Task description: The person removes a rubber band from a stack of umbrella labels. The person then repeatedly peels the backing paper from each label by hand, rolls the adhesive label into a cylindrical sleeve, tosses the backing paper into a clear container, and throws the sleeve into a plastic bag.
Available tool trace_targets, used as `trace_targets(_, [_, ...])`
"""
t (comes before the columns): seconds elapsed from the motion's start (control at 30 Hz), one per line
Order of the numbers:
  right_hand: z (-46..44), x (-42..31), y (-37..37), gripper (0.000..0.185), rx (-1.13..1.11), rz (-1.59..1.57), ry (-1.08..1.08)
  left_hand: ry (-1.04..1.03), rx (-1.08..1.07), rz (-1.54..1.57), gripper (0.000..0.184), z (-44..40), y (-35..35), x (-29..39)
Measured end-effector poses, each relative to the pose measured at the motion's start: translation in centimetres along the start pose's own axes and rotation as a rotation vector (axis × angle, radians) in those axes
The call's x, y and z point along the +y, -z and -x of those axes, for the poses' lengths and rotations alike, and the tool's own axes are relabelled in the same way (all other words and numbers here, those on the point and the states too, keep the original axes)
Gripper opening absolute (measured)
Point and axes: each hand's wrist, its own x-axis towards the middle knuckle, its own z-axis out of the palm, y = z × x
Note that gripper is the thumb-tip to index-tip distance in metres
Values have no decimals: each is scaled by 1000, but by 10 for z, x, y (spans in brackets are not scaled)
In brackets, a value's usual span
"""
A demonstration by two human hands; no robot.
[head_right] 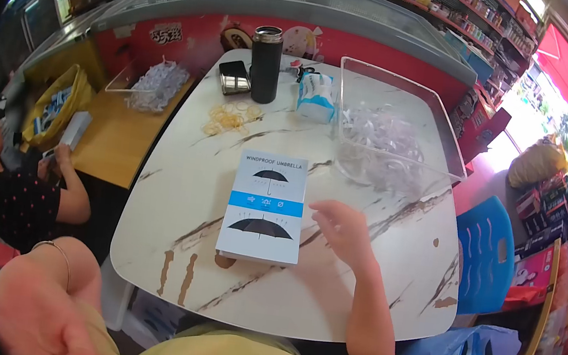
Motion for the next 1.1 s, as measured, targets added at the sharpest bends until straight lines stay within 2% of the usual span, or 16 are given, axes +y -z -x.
trace_targets(0.07, [0, 2, 1, 16, 2, 9, 1, 179, 388, -20, 52, 3, -1, -2])
trace_targets(0.13, [-1, 3, 1, 16, 31, -45, 16, 446, 1239, 87, 52, -5, -23, -1])
trace_targets(0.23, [0, 10, -3, 16, 142, -92, 18, 923, 734, 512, 29, 36, -71, 40])
trace_targets(0.33, [-3, 26, -15, 14, 234, -105, 21, 1321, 104, 862, 9, 87, -134, 88])
trace_targets(0.37, [-2, 32, -20, 14, 263, -107, 17, 1019, -186, 894, 19, 80, -175, 88])
trace_targets(0.43, [-1, 41, -27, 16, 243, -119, -33, 912, -461, 1004, 28, 136, -252, 137])
trace_targets(0.5, [-2, 45, -30, 16, 216, -99, -78, 995, -737, 934, 31, 201, -303, 193])
trace_targets(0.6, [-4, 41, -29, 18, 200, -135, -106, 1074, -1105, 651, 35, 220, -342, 220])
trace_targets(0.73, [-3, 46, -29, 18, 180, -126, -109, 996, -1385, 612, 37, 239, -372, 235])
trace_targets(0.87, [-5, 45, -29, 17, 185, -134, -104, 1007, -1337, 547, 37, 242, -382, 238])
trace_targets(1.0, [-3, 40, -28, 17, 194, -119, -108, 928, -1491, 576, 39, 242, -382, 229])
trace_targets(1.1, [-3, 40, -32, 17, 295, -155, -88, 1165, -1154, 551, 41, 237, -379, 217])
